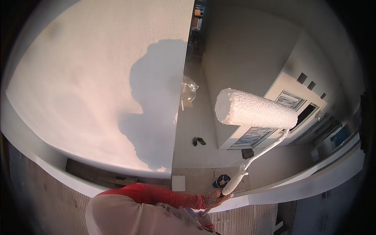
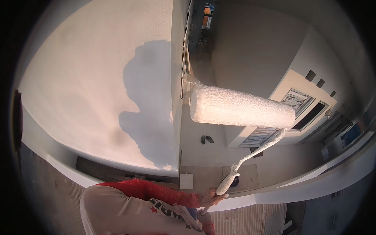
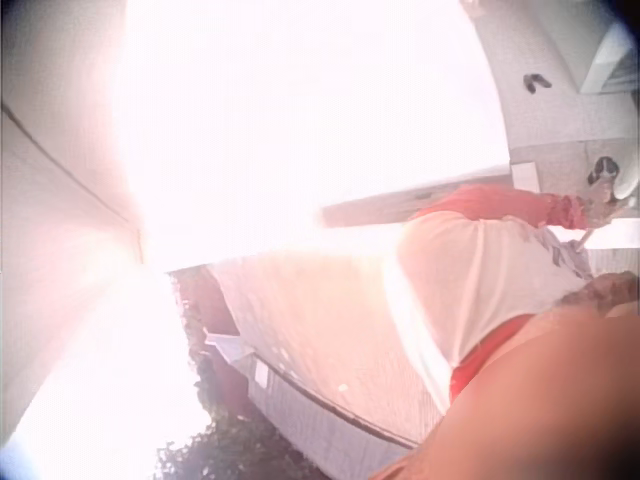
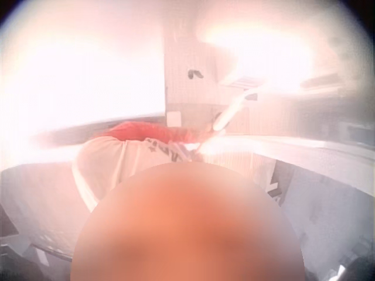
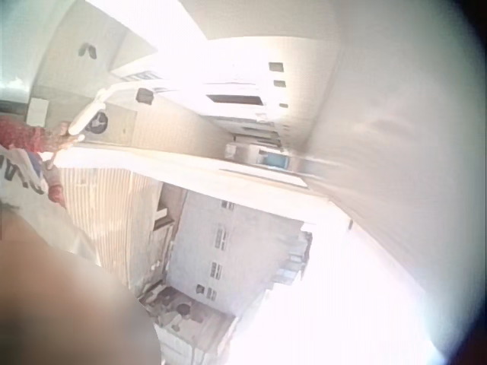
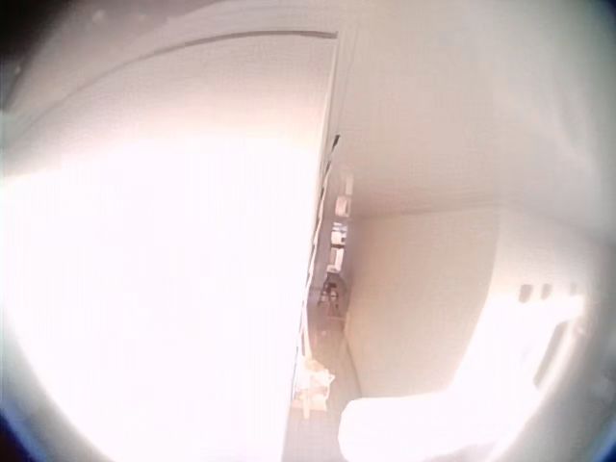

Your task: The person paints a white exterior wall using a long-handled paint roller. They repeatedly roll white paint onto the wall surface while standing barefoot on a narrow ledge.

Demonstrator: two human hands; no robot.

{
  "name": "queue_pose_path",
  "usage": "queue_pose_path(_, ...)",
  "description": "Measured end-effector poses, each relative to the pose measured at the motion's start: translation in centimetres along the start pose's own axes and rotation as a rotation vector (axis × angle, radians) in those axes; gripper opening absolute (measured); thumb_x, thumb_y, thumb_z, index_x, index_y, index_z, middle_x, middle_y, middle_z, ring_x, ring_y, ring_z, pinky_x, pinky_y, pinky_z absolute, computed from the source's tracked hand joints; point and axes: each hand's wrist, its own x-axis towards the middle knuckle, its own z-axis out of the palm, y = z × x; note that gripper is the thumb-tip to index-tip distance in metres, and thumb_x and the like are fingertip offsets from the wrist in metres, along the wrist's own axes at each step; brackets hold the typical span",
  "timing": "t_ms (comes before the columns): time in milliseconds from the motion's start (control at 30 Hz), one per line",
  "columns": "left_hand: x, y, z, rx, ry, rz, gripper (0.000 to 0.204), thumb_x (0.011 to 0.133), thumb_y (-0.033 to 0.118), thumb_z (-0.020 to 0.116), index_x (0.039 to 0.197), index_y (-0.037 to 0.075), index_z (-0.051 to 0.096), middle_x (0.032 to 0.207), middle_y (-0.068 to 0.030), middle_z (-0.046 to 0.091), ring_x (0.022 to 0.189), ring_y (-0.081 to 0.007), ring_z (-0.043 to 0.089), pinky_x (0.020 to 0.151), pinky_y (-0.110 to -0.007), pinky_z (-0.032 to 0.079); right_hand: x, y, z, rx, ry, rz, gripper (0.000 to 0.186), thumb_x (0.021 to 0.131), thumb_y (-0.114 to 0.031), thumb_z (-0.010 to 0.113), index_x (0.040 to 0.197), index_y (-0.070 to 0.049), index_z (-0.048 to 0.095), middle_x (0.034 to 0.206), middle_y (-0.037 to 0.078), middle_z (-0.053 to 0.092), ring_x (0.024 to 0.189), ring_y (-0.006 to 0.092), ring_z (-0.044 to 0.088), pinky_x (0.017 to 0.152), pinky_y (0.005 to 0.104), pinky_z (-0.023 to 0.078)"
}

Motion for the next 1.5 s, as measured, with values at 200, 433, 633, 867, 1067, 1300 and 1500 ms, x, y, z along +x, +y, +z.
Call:
queue_pose_path(200,-3.0,4.7,-2.4,0.007,0.031,0.176,0.031,0.097,0.034,0.055,0.082,0.008,0.052,0.060,0.0048,0.044,0.052,-0.0059,0.042,0.049,-0.026,0.039,1.1,-1.6,1.3,0.217,-0.010,-0.091,0.016,0.090,-0.021,0.061,0.100,-0.008,0.061,0.091,0.007,0.063,0.081,0.0183,0.059,0.071,0.0343,0.050)
queue_pose_path(433,-10.7,16.4,-6.2,-0.067,0.086,0.449,0.026,0.099,0.026,0.053,0.081,0.007,0.049,0.057,0.0038,0.044,0.047,-0.0064,0.043,0.045,-0.026,0.041,1.6,-4.7,8.0,0.085,0.196,0.013,0.029,0.084,-0.028,0.070,0.100,-0.004,0.062,0.079,0.004,0.060,0.071,0.0164,0.054,0.061,0.0362,0.048)
queue_pose_path(633,-16.8,29.2,-10.5,0.067,0.055,0.595,0.025,0.099,0.024,0.052,0.080,0.009,0.046,0.054,0.0029,0.045,0.042,-0.0069,0.045,0.041,-0.026,0.044,5.5,-12.9,13.3,0.212,0.424,-0.201,0.036,0.088,-0.033,0.066,0.100,0.000,0.064,0.082,0.018,0.066,0.075,0.0270,0.064,0.058,0.0427,0.047)
queue_pose_path(867,-19.1,37.9,-11.8,0.206,0.005,0.649,0.026,0.100,0.031,0.047,0.085,0.010,0.044,0.055,0.0016,0.043,0.040,-0.0100,0.043,0.039,-0.029,0.042,2.2,-27.2,12.1,0.097,0.580,-0.256,0.033,0.082,-0.030,0.073,0.069,-0.002,0.062,0.061,0.006,0.062,0.055,0.0173,0.060,0.051,0.0336,0.045)
queue_pose_path(1067,-18.5,41.3,-12.0,0.173,-0.019,0.689,0.035,0.096,0.039,0.056,0.081,0.011,0.042,0.052,0.0028,0.043,0.038,-0.0091,0.046,0.038,-0.029,0.045,-0.8,-33.2,10.5,0.408,0.602,-0.159,0.037,0.080,-0.029,0.076,0.063,-0.001,0.058,0.052,0.002,0.051,0.050,0.0113,0.050,0.046,0.0342,0.042)
queue_pose_path(1300,-18.2,41.3,-12.6,0.136,0.003,0.659,0.033,0.097,0.038,0.053,0.084,0.010,0.041,0.053,0.0028,0.041,0.041,-0.0103,0.046,0.041,-0.031,0.045,-1.3,-31.5,10.5,0.321,0.662,-0.161,0.038,0.080,-0.030,0.076,0.069,0.002,0.060,0.055,0.004,0.052,0.056,0.0092,0.050,0.049,0.0335,0.043)
queue_pose_path(1500,-17.6,33.9,-13.6,0.112,-0.080,0.586,0.027,0.099,0.031,0.051,0.084,0.009,0.043,0.053,0.0022,0.042,0.041,-0.0111,0.047,0.042,-0.033,0.049,-2.3,-22.9,13.6,0.160,0.492,0.137,0.039,0.079,-0.035,0.071,0.094,0.000,0.069,0.078,0.018,0.069,0.080,0.0338,0.069,0.068,0.0397,0.052)
